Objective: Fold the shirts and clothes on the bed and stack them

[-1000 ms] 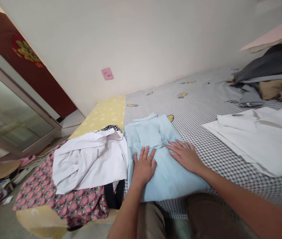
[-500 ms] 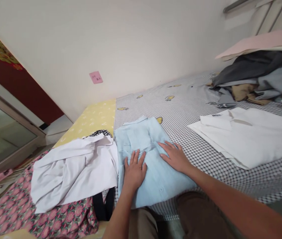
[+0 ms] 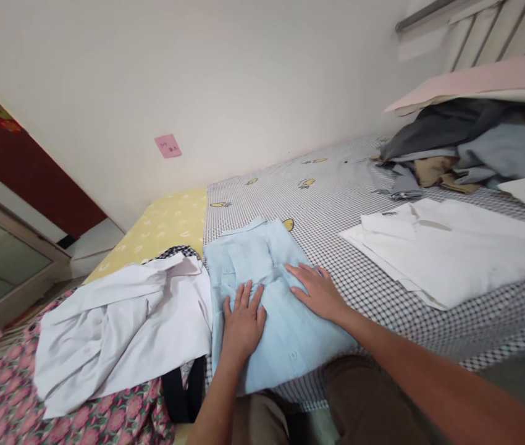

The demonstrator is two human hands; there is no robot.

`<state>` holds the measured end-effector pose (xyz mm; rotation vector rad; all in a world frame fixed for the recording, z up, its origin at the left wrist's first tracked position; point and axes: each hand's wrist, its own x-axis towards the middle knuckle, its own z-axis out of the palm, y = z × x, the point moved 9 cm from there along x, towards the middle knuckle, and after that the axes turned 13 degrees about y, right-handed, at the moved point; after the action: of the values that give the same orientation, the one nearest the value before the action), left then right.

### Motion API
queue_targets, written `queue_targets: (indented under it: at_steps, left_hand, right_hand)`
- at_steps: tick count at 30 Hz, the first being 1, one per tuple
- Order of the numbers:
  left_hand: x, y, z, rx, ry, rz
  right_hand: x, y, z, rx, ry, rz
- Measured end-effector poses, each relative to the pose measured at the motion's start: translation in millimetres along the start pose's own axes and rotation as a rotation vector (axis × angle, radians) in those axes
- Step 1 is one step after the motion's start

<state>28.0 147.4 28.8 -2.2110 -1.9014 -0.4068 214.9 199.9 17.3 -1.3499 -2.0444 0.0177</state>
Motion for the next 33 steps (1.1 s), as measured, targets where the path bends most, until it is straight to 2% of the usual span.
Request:
queue_targets:
  at_steps: [5, 18, 25, 33]
  left_hand:
    - [0.2, 0.7, 0.0, 0.021, -0.015, 0.003]
    - [0.5, 1.9, -1.1, 0.031, 0.004, 0.015]
    - [0.4, 0.3, 1.8, 0.011, 0.012, 0.014]
    - [-1.4, -4.9, 4.1, -0.097, 0.088, -0.017]
  right_hand:
    - [-0.6, 0.3, 4.7, -0.064, -0.037, -0.016]
    - [-0.1, 0.7, -1.2, 0.012, 0.017, -0.004]
    - [-0.9, 0.2, 2.9, -0.059, -0.030, -0.015]
    - [-0.4, 3.8, 2.2, -0.056, 0.010, -0.001]
